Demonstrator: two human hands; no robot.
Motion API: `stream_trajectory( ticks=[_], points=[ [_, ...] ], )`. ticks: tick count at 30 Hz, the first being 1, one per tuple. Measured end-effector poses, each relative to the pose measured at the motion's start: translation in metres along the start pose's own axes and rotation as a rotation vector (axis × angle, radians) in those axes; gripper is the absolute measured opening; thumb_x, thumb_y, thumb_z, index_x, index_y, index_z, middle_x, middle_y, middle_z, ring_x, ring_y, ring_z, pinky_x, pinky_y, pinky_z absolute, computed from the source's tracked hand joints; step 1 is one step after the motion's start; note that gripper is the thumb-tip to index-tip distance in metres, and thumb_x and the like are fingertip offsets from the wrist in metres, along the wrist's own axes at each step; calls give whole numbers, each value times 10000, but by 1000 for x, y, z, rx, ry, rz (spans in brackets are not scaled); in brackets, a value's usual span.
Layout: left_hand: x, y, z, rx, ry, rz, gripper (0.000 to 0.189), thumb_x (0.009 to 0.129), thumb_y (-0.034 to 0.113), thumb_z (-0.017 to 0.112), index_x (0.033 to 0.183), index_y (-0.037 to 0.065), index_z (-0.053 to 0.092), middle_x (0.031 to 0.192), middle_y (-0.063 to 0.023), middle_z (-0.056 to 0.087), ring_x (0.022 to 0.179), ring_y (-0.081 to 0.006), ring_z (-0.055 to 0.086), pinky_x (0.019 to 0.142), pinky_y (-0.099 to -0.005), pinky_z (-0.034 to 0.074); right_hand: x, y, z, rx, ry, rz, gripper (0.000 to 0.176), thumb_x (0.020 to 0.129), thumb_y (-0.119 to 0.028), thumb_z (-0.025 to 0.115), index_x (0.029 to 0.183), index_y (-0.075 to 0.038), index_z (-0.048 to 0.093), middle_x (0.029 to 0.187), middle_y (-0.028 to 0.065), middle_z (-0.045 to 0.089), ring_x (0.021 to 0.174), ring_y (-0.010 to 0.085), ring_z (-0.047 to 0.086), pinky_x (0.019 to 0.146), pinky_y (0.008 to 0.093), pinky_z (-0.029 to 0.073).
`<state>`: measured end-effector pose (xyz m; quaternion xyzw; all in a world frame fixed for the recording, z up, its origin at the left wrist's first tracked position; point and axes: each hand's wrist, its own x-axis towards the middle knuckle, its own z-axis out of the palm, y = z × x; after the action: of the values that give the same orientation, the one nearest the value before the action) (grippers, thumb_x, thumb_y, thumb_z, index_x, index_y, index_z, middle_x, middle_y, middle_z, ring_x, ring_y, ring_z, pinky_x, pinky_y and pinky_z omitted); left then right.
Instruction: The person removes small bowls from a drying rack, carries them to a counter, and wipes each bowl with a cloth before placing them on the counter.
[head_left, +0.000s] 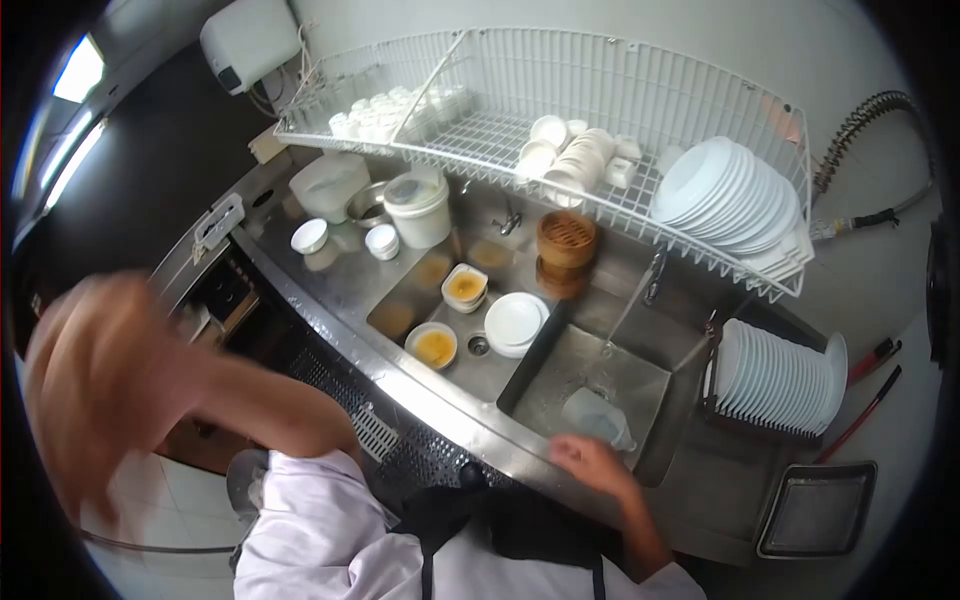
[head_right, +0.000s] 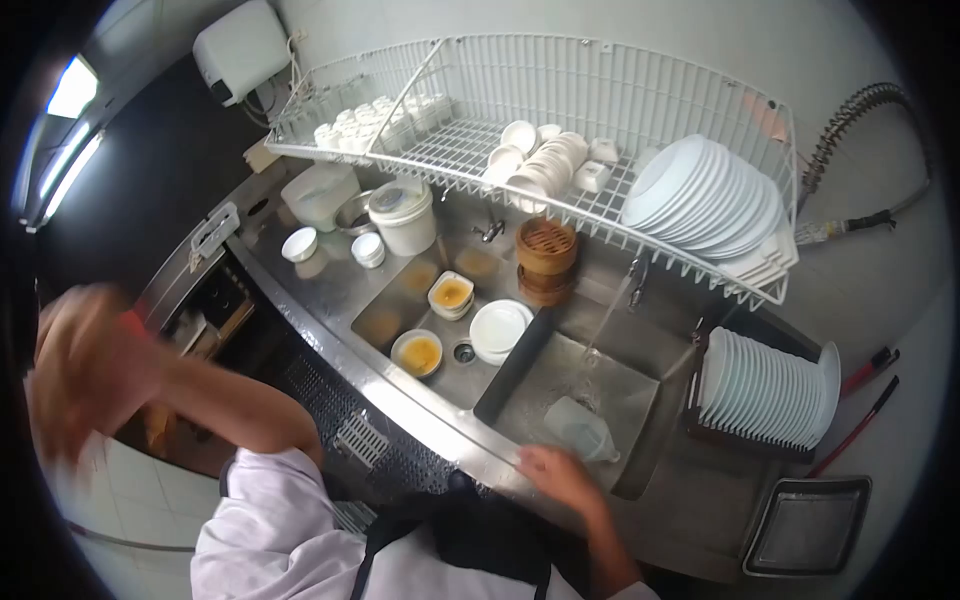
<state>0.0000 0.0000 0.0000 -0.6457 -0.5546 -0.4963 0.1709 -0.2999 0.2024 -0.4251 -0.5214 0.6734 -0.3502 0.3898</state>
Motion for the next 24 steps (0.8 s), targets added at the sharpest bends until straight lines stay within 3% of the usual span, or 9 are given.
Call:
stream_trajectory(
  ticks=[1,2,3,8,11,14,15,21,24],
  points=[
    [-26,-24,-14,621,312,-146,301,905,165,757,1172,26,743,1097,-107,737,945,-221,703,821,-290,564,14,-36,-18,-11,106,-100,341,952,-258,762,1217,-47,726,1087,155,762,944,271,761,831,383,586],
    [-48,-54,-28,1251,751,-504,277,935,164,736,1163,8,740,1075,-96,735,893,-184,689,782,-281,552,25,-65,-33,-28,212,-200,337,938,-213,782,1218,-34,724,1091,144,763,943,243,763,824,364,593],
    [-69,-80,-62,1400,947,-748,259,964,162,714,1155,-10,737,1052,-85,733,842,-146,675,743,-272,539,35,-90,-44,36,260,-241,325,931,-180,787,1211,-26,723,1096,137,761,942,231,763,821,350,596],
    [-200,-168,-231,1482,721,-1096,356,1002,260,704,1254,8,715,1186,-91,730,1001,-186,699,841,-370,565,69,-162,-69,66,403,-468,280,905,-65,797,1171,-8,730,1109,115,753,934,187,761,801,297,605],
    [-243,-200,-295,1482,615,-1222,519,995,414,678,1329,17,677,1254,-197,714,1067,-341,711,949,-429,543,95,-185,-71,-46,529,-531,277,881,-91,826,1136,-22,744,1094,109,754,899,192,758,773,308,603],
    [-301,-243,-376,1161,734,-1226,697,1014,534,608,1403,-45,594,1331,-238,675,1165,-372,686,1017,-421,519,128,-216,-77,-236,679,-554,278,851,-122,849,1096,-36,748,1074,104,751,882,232,746,764,339,592],
    [-299,-247,-390,1008,737,-1332,861,1016,651,516,1444,-96,527,1411,-282,614,1274,-382,623,1041,-429,511,143,-228,-82,-312,729,-556,279,839,-133,857,1079,-42,748,1065,101,749,882,249,740,765,352,588],
    [-302,-292,-440,707,736,-1506,960,1003,750,393,1482,-73,510,1507,-289,532,1397,-372,510,1093,-462,468,218,-260,-112,-639,967,-533,325,817,-187,859,1085,-60,726,1132,93,721,1065,320,683,886,415,563],
    [-316,-324,-471,718,373,-1404,979,990,761,434,1535,-52,460,1565,-278,471,1444,-371,469,1199,-442,362,233,-260,-132,-722,988,-407,446,828,-217,853,1207,-50,689,1299,134,656,1196,351,627,978,445,531]
  ],
)
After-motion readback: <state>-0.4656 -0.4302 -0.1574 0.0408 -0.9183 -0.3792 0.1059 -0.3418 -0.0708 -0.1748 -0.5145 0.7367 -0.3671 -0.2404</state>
